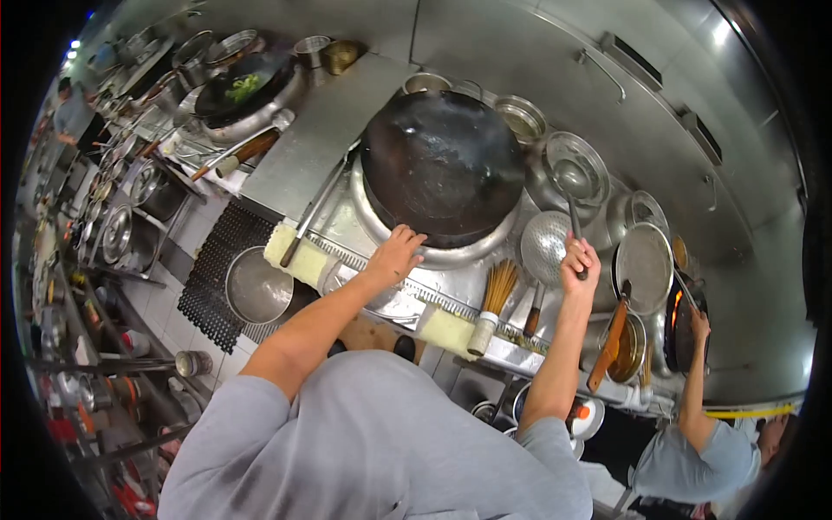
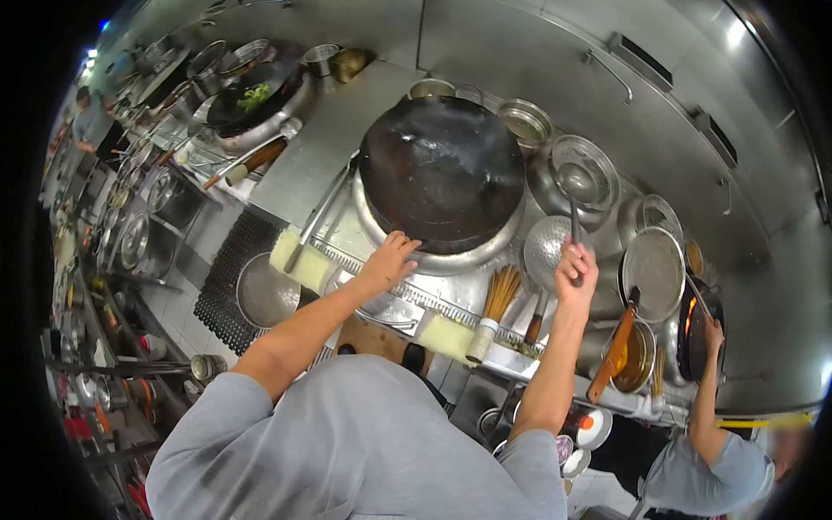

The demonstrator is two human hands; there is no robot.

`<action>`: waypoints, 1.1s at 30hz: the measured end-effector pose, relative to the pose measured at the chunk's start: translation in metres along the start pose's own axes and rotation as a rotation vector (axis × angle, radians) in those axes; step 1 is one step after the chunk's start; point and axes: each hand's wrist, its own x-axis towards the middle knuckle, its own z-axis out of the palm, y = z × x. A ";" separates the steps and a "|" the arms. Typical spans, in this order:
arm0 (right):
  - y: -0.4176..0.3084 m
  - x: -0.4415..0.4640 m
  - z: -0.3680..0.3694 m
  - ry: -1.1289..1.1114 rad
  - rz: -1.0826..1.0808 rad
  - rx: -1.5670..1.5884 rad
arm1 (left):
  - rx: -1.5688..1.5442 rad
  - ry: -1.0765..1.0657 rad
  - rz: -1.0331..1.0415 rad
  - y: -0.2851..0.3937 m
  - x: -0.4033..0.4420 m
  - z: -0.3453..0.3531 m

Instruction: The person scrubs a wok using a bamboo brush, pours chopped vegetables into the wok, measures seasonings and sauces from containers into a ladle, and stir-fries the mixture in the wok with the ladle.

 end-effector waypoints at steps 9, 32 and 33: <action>0.153 -0.160 0.048 0.162 0.054 -0.174 | 0.029 0.044 0.022 -0.019 -0.017 0.016; 0.285 -0.224 0.093 0.285 0.316 -0.350 | -0.343 0.386 -0.225 -0.088 -0.053 -0.021; 0.286 -0.217 0.088 0.280 0.311 -0.297 | -0.318 0.416 -0.223 -0.090 -0.055 -0.030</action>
